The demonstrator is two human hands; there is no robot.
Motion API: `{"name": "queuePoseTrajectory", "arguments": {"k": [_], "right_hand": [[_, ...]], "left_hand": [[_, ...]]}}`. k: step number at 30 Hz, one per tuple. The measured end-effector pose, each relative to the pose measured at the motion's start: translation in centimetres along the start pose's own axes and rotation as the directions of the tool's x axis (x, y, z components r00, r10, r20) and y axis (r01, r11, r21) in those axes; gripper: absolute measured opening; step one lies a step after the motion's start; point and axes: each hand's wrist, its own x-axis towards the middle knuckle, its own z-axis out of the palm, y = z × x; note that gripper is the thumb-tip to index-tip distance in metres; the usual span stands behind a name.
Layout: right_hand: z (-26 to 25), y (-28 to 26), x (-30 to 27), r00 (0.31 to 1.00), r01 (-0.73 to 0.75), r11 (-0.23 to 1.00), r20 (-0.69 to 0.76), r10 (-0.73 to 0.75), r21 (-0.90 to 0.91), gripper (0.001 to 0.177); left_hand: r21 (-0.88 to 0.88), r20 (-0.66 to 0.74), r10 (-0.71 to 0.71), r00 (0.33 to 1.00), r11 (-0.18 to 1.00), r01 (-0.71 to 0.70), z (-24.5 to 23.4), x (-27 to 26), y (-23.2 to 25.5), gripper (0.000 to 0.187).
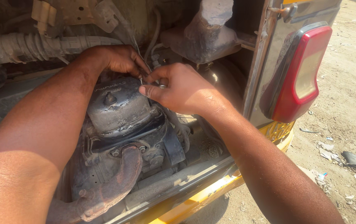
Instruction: The person unscrews bolts and components of an engine using a wrench and then uses a tool to scrape the surface of the engine block.
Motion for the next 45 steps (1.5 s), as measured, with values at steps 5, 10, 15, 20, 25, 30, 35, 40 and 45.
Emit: {"name": "queuePoseTrajectory", "arguments": {"k": [5, 10, 15, 20, 25, 30, 35, 40, 45], "right_hand": [[1.2, 0.8, 0.9, 0.980, 0.104, 0.988, -0.179, -0.083, 0.111, 0.036], [1.1, 1.7, 1.2, 0.963, 0.194, 0.979, -0.199, -0.180, 0.055, 0.032], [1.3, 1.6, 1.2, 0.967, 0.171, 0.984, -0.201, -0.158, 0.052, 0.032], [1.6, 1.6, 1.1, 0.957, 0.212, 0.977, -0.206, -0.202, 0.026, 0.036], [2.1, 1.1, 1.0, 0.940, 0.265, 0.964, -0.221, -0.261, -0.012, 0.037], [2.2, 1.1, 1.0, 0.939, 0.257, 0.965, -0.225, -0.261, -0.048, 0.039], [1.8, 1.0, 0.7, 0.961, 0.199, 0.980, -0.196, -0.196, -0.005, 0.041], [4.0, 0.2, -0.7, 0.933, 0.249, 0.968, -0.270, -0.238, 0.007, 0.039], [7.9, -1.9, -1.3, 0.929, 0.098, 0.995, -0.358, -0.092, -0.002, 0.037]], "left_hand": [[-0.086, -0.021, -0.037, 0.999, 0.996, 0.035, 0.4, 0.4, -0.6, 0.037], [-0.156, -0.041, 0.052, 0.998, 0.986, -0.058, 0.7, 2.0, -2.3, 0.036], [-0.140, -0.032, 0.057, 0.998, 0.988, -0.061, 0.9, 2.7, -2.9, 0.038], [-0.078, -0.029, 0.012, 1.000, 0.997, -0.014, 0.4, 2.2, -2.7, 0.039], [-0.128, -0.059, 0.032, 0.998, 0.991, -0.039, 0.8, 2.2, -3.1, 0.041], [-0.119, -0.077, 0.057, 0.995, 0.991, -0.066, 1.0, 1.8, -2.5, 0.040], [-0.156, -0.022, -0.092, 0.996, 0.984, 0.088, 0.8, 0.2, -1.4, 0.040], [-0.467, 0.222, -0.045, 0.974, 0.872, 0.146, 0.4, 1.6, -2.7, 0.048], [-0.494, 0.236, 0.076, 0.969, 0.868, 0.052, 0.8, 2.9, -4.0, 0.041]]}}
